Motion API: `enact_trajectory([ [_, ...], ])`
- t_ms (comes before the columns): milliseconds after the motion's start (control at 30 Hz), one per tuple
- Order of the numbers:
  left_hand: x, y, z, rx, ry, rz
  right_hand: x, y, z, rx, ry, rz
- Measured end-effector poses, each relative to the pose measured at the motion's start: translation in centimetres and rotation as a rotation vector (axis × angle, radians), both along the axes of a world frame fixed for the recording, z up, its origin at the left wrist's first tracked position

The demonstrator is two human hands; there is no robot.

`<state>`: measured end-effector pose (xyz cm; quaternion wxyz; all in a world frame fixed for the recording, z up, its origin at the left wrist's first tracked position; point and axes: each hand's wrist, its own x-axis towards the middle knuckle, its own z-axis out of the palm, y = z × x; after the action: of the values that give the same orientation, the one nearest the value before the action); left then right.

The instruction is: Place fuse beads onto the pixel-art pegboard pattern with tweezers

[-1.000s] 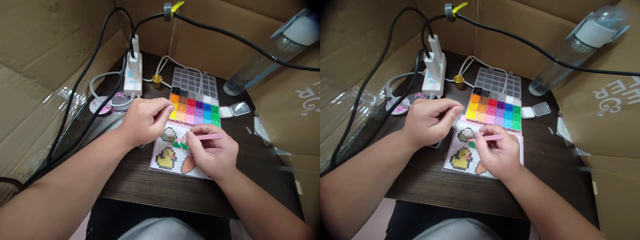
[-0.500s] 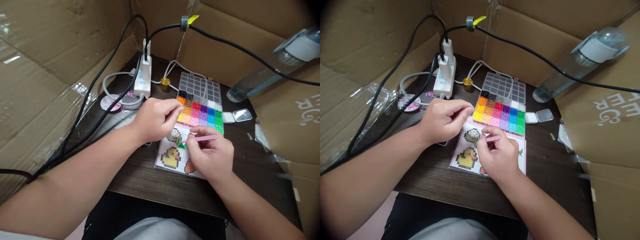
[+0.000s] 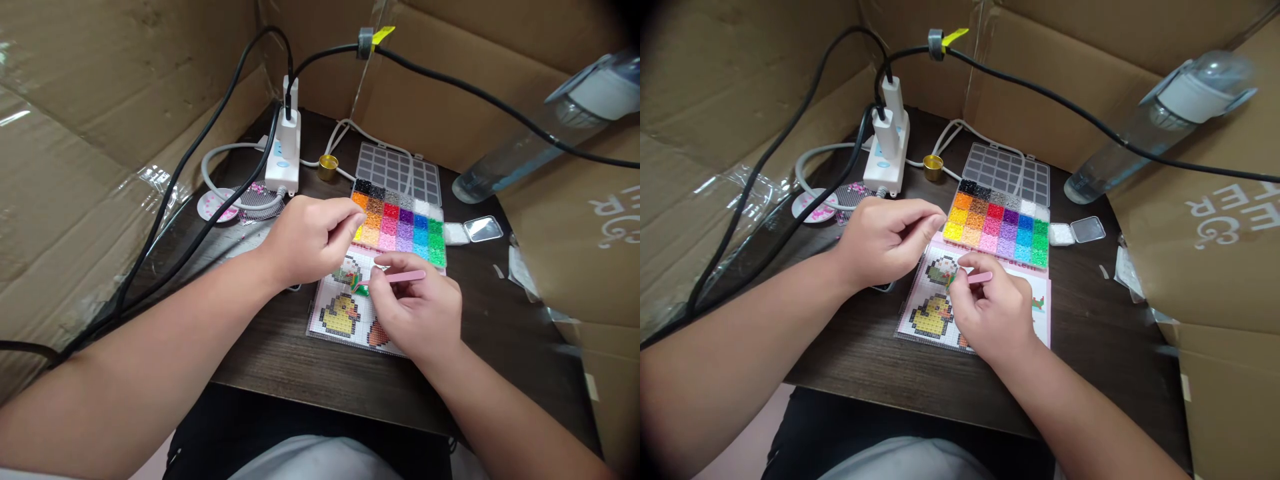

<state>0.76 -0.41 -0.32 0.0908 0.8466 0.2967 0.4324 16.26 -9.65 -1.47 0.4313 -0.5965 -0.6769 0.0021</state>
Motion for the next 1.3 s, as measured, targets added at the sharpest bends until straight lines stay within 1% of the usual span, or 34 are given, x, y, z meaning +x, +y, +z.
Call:
enact_trajectory([
  [433,0.01,-0.06,-0.01,-0.016,0.013,0.001,0.28,0.03,-0.51,0.032,-0.030,0.041],
  [1100,0.02,-0.09,0.03,-0.016,0.004,0.005,0.19,-0.10,-0.24,0.108,-0.112,0.085],
  [1300,-0.01,-0.10,0.05,-0.023,0.007,0.005,0.16,-0.27,-0.11,0.093,-0.104,0.053],
])
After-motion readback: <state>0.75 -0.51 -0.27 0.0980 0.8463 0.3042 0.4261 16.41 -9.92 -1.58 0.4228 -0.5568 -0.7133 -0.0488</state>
